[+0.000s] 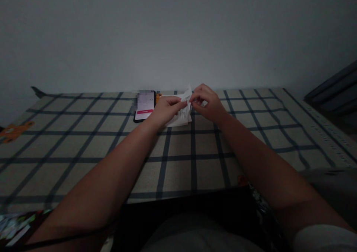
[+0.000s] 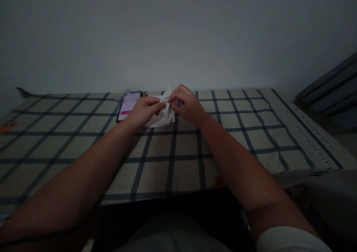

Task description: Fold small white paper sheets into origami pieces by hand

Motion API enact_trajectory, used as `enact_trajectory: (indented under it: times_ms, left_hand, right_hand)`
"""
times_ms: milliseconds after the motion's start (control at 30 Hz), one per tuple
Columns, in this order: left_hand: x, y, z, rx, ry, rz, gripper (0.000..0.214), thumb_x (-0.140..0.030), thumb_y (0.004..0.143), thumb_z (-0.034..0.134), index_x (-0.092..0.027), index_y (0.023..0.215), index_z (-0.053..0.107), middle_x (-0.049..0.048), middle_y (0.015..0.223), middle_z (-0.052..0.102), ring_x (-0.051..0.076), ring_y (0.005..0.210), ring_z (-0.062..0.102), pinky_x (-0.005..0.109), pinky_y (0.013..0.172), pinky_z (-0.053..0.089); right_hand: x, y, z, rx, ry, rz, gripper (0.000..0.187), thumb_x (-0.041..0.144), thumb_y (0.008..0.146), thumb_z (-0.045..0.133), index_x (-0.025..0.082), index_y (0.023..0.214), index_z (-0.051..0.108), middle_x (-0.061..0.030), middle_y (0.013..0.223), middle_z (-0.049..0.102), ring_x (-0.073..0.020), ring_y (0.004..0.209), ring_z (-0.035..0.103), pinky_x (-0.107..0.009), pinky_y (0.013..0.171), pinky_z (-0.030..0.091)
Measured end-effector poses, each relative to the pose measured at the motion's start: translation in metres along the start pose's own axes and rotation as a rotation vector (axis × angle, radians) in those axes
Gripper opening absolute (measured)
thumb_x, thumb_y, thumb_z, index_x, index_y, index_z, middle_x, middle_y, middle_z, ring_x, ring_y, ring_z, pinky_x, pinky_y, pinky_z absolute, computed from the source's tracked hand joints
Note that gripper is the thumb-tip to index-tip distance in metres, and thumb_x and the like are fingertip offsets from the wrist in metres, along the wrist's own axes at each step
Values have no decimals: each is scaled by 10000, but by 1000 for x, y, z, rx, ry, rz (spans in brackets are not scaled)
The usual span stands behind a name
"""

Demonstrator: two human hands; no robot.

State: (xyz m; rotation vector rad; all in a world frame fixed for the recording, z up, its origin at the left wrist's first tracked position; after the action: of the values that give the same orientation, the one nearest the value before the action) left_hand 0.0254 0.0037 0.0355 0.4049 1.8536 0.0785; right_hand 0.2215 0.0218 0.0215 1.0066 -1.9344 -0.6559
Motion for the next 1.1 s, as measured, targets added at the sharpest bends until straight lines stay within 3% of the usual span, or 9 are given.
enact_trajectory:
  times_ms: [200, 333, 533, 767, 867, 1000, 1100]
  left_hand:
    - [-2, -1, -2, -5, 61, 75, 362, -399, 749, 707, -196, 494, 549, -31, 497, 457, 127, 590, 452, 270, 616, 363]
    - [-2, -2, -3, 8, 18, 79, 359, -413, 730, 685, -197, 491, 527, -31, 504, 466, 116, 559, 423, 268, 590, 345]
    - [13, 3, -4, 9, -63, 78, 317, -411, 737, 670, -191, 531, 570, -27, 516, 492, 120, 546, 454, 263, 569, 354]
    - [12, 3, -1, -7, -112, 30, 368, -513, 760, 728, -180, 625, 652, -26, 542, 509, 115, 526, 451, 252, 517, 350]
    - [5, 1, 0, 11, -75, 54, 361, -489, 751, 766, -177, 620, 640, -35, 525, 500, 104, 535, 445, 244, 540, 356]
    - [5, 1, -1, -1, -47, 85, 347, -478, 765, 783, -173, 651, 663, -32, 542, 526, 113, 572, 489, 246, 583, 392]
    - [9, 2, -3, -20, -24, 106, 356, -495, 782, 784, -172, 668, 689, -15, 573, 571, 127, 610, 529, 249, 602, 410]
  right_hand:
    - [1, 0, 0, 1, -28, 6, 88, 235, 909, 640, 225, 961, 711, -50, 936, 604, -173, 769, 524, -321, 693, 458]
    - [2, 0, -1, -13, -52, -88, 100, 264, 948, 649, 224, 989, 730, -45, 924, 587, -169, 775, 534, -320, 707, 459]
    - [-2, 0, -4, -40, -145, -289, 115, 252, 971, 646, 233, 1044, 733, -31, 926, 545, -178, 843, 541, -323, 739, 448]
    - [-3, -1, -7, -36, -199, -312, 151, 240, 980, 619, 247, 1050, 753, -40, 937, 544, -183, 846, 528, -338, 734, 440]
    - [-6, -2, -3, -80, -81, -195, 178, 324, 992, 610, 234, 1055, 750, -48, 941, 570, -186, 862, 562, -334, 724, 468]
    - [-17, -1, 9, -174, 239, 204, 382, 534, 960, 649, 216, 1169, 660, -36, 925, 604, -165, 797, 587, -275, 613, 479]
    - [-20, 0, 14, -68, 427, 395, 509, 660, 866, 714, 205, 1086, 658, -1, 815, 608, -133, 684, 562, -254, 571, 481]
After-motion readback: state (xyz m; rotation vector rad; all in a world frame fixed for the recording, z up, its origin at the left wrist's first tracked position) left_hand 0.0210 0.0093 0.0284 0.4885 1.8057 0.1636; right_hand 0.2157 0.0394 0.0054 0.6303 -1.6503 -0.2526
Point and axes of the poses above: each hand's wrist, its own y-axis towards the middle knuckle, its own z-axis out of the palm, x = y × z, the point moved 1 cm from there along y, towards the middle knuckle
